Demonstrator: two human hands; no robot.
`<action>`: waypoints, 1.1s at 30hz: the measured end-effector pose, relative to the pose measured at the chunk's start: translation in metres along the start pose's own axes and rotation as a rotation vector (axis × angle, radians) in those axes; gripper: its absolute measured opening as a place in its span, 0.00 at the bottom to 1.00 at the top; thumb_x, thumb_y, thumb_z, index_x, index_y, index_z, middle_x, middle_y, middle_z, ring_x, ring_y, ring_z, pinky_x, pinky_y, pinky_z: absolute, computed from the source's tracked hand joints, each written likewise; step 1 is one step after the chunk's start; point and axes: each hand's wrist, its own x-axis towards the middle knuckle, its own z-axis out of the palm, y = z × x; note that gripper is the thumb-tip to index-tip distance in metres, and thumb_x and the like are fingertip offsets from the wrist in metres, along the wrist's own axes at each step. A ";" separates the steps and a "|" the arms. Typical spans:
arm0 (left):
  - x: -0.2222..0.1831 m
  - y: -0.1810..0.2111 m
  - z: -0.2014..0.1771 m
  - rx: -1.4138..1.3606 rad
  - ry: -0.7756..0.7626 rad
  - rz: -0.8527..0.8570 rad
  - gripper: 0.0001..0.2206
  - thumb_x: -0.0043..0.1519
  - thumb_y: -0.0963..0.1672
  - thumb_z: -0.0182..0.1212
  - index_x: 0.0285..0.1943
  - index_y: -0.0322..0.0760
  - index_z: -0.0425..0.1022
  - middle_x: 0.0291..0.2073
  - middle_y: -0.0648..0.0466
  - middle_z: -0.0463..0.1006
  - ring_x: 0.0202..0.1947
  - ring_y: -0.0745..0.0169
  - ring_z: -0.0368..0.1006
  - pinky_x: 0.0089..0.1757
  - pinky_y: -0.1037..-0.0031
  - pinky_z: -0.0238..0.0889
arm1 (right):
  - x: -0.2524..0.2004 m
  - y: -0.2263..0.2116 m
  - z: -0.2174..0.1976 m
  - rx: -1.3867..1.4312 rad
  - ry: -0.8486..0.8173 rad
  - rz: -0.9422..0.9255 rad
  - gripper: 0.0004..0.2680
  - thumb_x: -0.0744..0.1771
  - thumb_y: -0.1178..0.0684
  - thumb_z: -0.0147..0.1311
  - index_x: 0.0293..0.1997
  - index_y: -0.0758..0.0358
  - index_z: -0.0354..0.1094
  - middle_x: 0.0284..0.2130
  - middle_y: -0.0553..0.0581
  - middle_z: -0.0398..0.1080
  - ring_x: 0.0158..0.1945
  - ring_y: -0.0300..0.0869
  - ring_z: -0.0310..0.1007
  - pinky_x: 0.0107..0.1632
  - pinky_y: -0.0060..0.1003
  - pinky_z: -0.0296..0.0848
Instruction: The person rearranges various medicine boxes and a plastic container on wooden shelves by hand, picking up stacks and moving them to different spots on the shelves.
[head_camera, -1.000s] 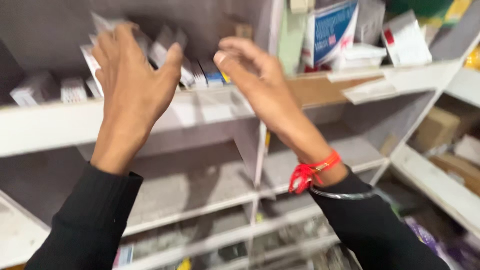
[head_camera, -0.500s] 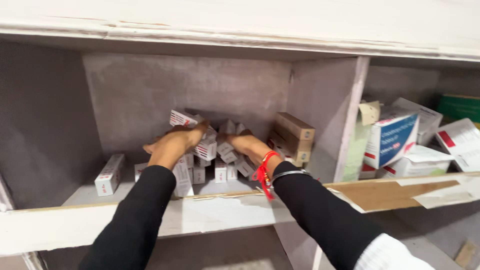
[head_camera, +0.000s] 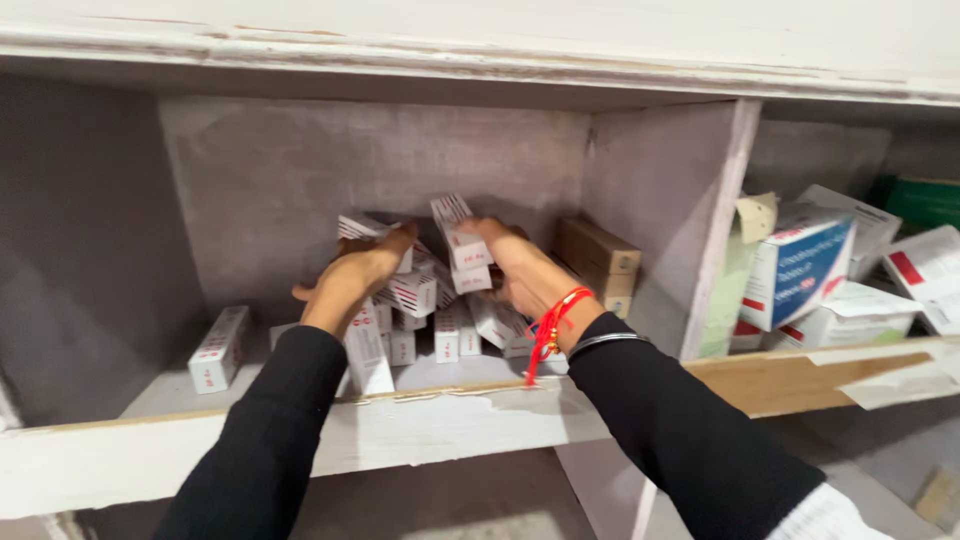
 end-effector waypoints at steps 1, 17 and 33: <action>0.004 0.001 0.004 0.009 0.007 0.004 0.40 0.56 0.67 0.34 0.76 0.57 0.57 0.75 0.49 0.51 0.77 0.41 0.37 0.65 0.35 0.19 | -0.010 -0.003 -0.005 0.050 -0.027 0.008 0.14 0.65 0.40 0.52 0.49 0.55 0.69 0.37 0.52 0.74 0.41 0.44 0.73 0.48 0.49 0.70; 0.053 0.034 0.018 0.192 0.258 0.003 0.35 0.56 0.63 0.45 0.70 0.51 0.66 0.69 0.45 0.60 0.71 0.40 0.49 0.62 0.42 0.34 | -0.125 -0.023 -0.048 -0.007 -0.057 -0.151 0.14 0.64 0.42 0.55 0.44 0.62 0.69 0.31 0.56 0.72 0.32 0.43 0.74 0.36 0.50 0.75; 0.034 -0.004 0.010 0.226 0.288 -0.059 0.30 0.56 0.59 0.56 0.64 0.45 0.74 0.62 0.42 0.70 0.65 0.39 0.62 0.59 0.49 0.48 | -0.146 -0.026 -0.063 0.067 -0.014 -0.121 0.17 0.63 0.43 0.56 0.52 0.62 0.65 0.40 0.58 0.72 0.43 0.48 0.74 0.46 0.55 0.79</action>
